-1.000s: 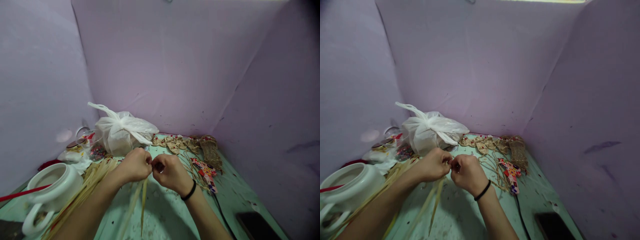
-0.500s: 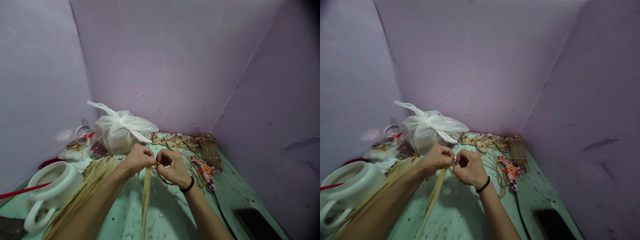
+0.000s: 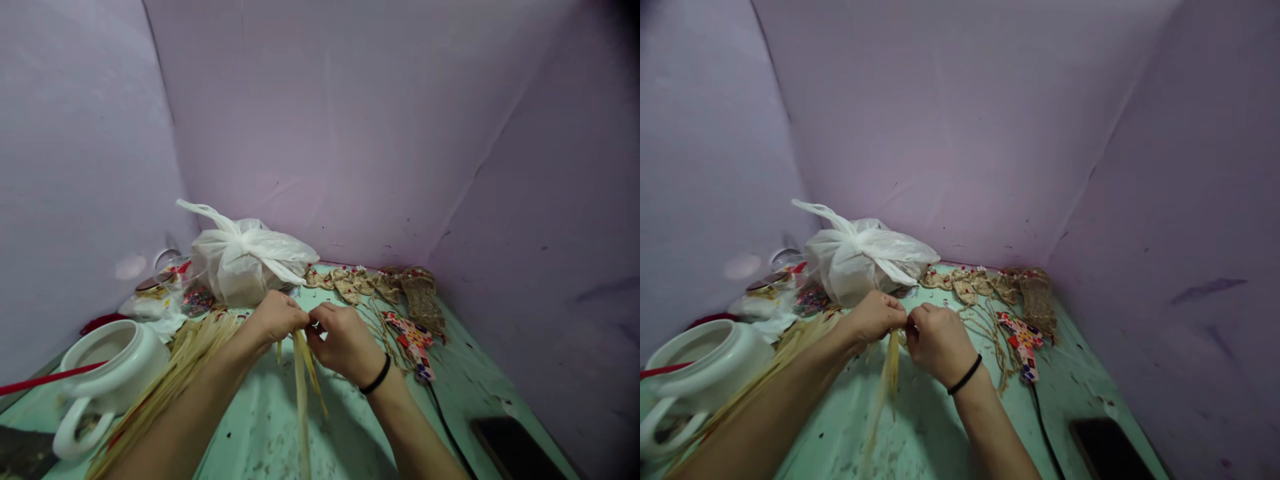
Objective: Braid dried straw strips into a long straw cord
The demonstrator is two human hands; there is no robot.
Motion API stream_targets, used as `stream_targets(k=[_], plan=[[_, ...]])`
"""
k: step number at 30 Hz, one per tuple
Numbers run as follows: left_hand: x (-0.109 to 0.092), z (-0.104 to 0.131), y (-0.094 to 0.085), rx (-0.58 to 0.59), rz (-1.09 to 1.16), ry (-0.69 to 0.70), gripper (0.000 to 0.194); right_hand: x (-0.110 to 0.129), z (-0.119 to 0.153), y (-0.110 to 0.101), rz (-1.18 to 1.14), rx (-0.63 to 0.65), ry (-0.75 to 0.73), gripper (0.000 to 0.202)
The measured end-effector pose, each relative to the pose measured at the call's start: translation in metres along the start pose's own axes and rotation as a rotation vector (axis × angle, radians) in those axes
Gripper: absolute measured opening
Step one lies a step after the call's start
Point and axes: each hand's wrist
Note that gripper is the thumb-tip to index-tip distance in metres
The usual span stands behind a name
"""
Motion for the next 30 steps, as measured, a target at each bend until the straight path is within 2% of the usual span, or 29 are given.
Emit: stream_targets(k=[5,10,14,17,19,21,24,26,30], plan=[[-0.003,0.004,0.009,-0.052,-0.093,0.071,0.008,-0.001,0.002,0.009,0.042,-0.042,0.049,0.005],[-0.005,0.002,0.008,-0.082,-0.09,0.077,0.005,-0.003,0.002,0.011,-0.155,-0.189,0.135,0.006],[-0.002,-0.002,0.004,-0.036,0.034,0.093,0.006,-0.006,0.001,0.014,-0.411,-0.262,0.388,0.006],[0.002,-0.005,0.002,0.041,0.23,0.013,0.007,-0.009,-0.002,0.017,-0.706,-0.237,0.618,0.004],[0.006,-0.008,0.002,0.045,0.336,-0.05,0.007,-0.011,-0.003,0.015,-0.796,-0.193,0.683,0.004],[0.009,-0.012,0.002,-0.003,0.364,-0.093,0.007,-0.012,-0.003,0.009,-0.673,-0.202,0.631,0.009],[0.012,-0.016,0.001,-0.068,0.294,-0.119,0.007,-0.009,-0.003,-0.003,-0.314,-0.229,0.379,0.014],[0.011,-0.016,0.001,-0.075,0.237,-0.084,0.007,-0.004,-0.002,-0.007,-0.124,-0.188,0.236,0.012],[0.008,-0.012,0.004,-0.068,0.183,-0.026,0.007,0.006,0.001,-0.004,0.111,-0.115,0.12,0.012]])
Point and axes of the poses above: each hand's wrist, its own z-axis away from the middle knuckle, its own y-axis out of the palm, x = y × z, and after that the axes turned 12 degrees about -x, right-handed
